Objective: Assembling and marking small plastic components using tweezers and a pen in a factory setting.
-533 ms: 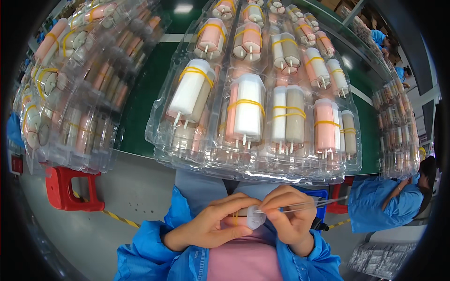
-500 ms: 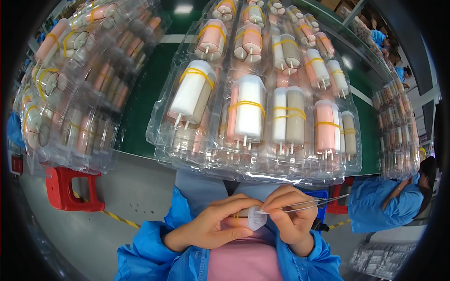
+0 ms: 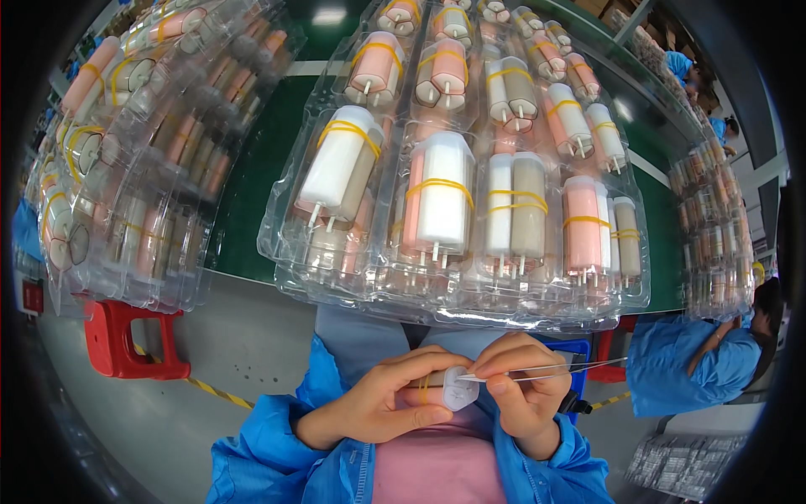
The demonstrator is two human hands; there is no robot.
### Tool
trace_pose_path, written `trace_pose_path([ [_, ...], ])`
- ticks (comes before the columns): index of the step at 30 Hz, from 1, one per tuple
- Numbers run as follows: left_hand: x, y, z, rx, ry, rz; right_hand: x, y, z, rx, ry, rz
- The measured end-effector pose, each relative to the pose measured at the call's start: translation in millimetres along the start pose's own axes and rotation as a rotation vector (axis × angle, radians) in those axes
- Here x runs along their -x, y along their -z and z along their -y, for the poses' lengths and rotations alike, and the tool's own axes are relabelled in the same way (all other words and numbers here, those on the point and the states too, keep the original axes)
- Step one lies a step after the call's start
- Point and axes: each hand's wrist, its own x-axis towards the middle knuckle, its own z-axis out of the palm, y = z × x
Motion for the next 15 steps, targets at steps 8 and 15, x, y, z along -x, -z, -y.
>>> trace_pose_path([
  [8,1,-1,1,0.048,0.027,0.004,12,-8,-7,-0.172,-0.053,-0.144],
  [15,3,1,2,0.166,0.079,0.020,12,-9,-3,-0.214,-0.117,-0.141],
])
